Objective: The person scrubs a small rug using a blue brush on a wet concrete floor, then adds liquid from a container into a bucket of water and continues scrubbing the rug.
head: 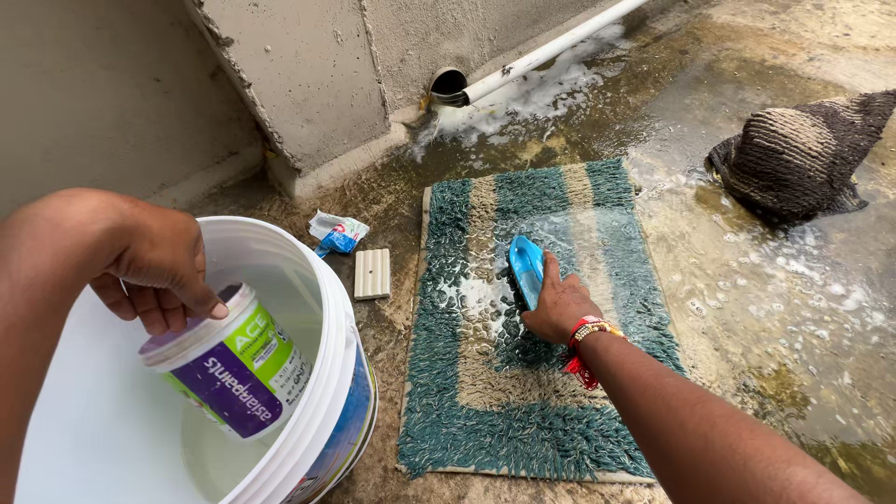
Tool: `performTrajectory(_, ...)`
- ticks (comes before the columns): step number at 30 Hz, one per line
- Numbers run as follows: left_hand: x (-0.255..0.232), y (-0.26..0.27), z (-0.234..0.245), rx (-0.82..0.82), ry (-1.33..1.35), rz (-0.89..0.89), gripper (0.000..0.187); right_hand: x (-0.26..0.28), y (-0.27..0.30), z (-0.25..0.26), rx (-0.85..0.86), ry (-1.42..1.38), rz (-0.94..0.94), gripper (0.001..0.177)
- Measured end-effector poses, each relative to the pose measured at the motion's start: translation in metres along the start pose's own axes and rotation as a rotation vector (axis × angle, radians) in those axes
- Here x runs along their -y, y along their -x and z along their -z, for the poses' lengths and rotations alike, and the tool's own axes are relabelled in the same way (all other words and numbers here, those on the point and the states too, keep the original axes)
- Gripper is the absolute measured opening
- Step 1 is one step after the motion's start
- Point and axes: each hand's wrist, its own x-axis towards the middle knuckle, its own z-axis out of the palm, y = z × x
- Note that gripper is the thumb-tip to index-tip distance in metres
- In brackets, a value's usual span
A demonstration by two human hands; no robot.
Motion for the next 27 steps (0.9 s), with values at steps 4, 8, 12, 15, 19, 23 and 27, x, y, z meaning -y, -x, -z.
performTrajectory(4,-0.033,0.021,0.014,-0.212,0.054,-0.147,0.03,-0.004,-0.006,-0.007,-0.018,-0.003,-0.003,0.121)
performTrajectory(8,-0.095,0.065,0.018,-0.519,-0.248,-0.239,0.031,-0.002,-0.013,-0.015,-0.14,-0.07,0.062,0.114)
performTrajectory(12,-0.145,0.092,0.012,-0.631,-0.052,-0.438,0.036,0.006,-0.015,-0.024,-0.255,-0.116,0.113,0.103)
performTrajectory(15,-0.201,0.07,-0.014,-0.423,-0.179,-0.543,0.032,0.021,-0.005,-0.033,-0.241,-0.207,0.264,0.099)
performTrajectory(19,-0.254,0.017,-0.098,-0.175,-0.161,-0.501,0.12,0.036,0.007,-0.043,-0.247,-0.037,0.626,0.065)
performTrajectory(23,-0.273,-0.016,-0.179,-0.056,0.088,-0.465,0.172,0.016,0.015,-0.037,-0.121,0.055,0.555,0.085)
performTrajectory(27,-0.259,-0.039,-0.226,-0.138,0.045,-0.522,0.166,-0.019,-0.012,-0.029,-0.272,0.072,0.604,0.104)
